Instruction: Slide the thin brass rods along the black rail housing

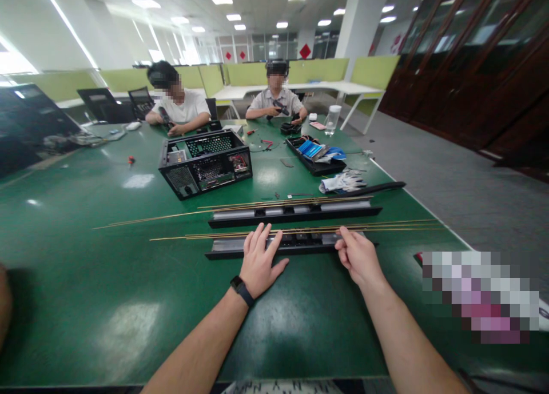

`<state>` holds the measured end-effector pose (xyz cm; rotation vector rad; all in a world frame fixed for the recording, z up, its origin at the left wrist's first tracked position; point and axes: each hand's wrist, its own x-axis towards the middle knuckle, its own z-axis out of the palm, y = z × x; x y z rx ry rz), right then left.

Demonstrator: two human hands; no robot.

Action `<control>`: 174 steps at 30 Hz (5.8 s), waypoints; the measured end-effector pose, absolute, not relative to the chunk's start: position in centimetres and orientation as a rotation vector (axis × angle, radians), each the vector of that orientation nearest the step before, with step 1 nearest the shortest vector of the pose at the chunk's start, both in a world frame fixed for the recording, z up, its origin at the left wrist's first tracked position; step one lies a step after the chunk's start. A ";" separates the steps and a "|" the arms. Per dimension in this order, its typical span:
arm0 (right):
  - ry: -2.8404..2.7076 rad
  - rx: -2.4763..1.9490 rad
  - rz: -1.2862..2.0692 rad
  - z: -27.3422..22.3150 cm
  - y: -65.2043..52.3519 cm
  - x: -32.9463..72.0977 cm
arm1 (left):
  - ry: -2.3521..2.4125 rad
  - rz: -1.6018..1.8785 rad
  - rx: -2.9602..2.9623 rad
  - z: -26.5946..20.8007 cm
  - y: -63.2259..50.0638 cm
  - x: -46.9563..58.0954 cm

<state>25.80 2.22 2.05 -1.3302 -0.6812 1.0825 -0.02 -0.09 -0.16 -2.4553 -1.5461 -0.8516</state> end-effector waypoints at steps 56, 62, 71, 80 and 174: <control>-0.690 -1.321 1.084 1.9 2.3 26.5 | -1.545 -0.847 -2.451 0.0 -0.1 0.1; -0.643 -1.321 1.061 2.2 2.4 26.7 | -1.555 -0.852 -2.454 0.0 0.0 0.0; -0.637 -1.318 1.038 2.0 2.5 26.9 | -1.565 -0.838 -2.455 0.1 -0.1 0.1; -0.689 -1.330 1.082 2.2 2.3 26.7 | -1.550 -0.842 -2.468 0.2 -0.1 0.0; -0.552 -1.319 1.000 2.0 2.8 28.4 | -1.519 -0.858 -2.488 0.3 -0.1 -0.1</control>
